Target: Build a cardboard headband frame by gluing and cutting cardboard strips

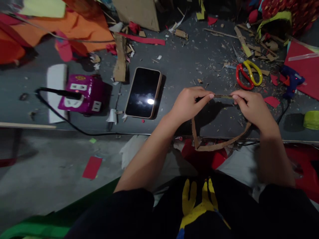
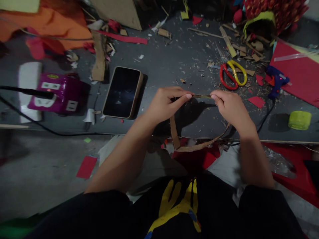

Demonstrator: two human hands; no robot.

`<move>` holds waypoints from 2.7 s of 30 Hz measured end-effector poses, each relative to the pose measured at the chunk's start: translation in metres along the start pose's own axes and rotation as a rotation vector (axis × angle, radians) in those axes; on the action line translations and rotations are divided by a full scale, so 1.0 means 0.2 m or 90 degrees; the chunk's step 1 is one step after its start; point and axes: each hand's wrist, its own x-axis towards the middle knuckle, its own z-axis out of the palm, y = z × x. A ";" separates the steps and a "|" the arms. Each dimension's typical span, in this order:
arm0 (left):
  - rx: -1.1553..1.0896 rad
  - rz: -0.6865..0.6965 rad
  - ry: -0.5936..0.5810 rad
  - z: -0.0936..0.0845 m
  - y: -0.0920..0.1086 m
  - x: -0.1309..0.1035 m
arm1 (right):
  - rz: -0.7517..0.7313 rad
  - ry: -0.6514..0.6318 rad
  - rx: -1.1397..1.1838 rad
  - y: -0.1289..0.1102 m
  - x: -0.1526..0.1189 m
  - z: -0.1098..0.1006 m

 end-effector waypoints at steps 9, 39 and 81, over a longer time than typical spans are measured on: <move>-0.006 0.005 0.005 0.00 0.00 0.00 | -0.003 0.001 -0.003 0.01 0.00 0.00; 0.001 -0.001 -0.002 0.00 0.00 0.00 | 0.002 -0.001 -0.003 0.01 0.00 0.00; -0.009 0.006 0.005 0.00 -0.01 0.00 | -0.004 0.010 -0.007 0.02 0.00 0.01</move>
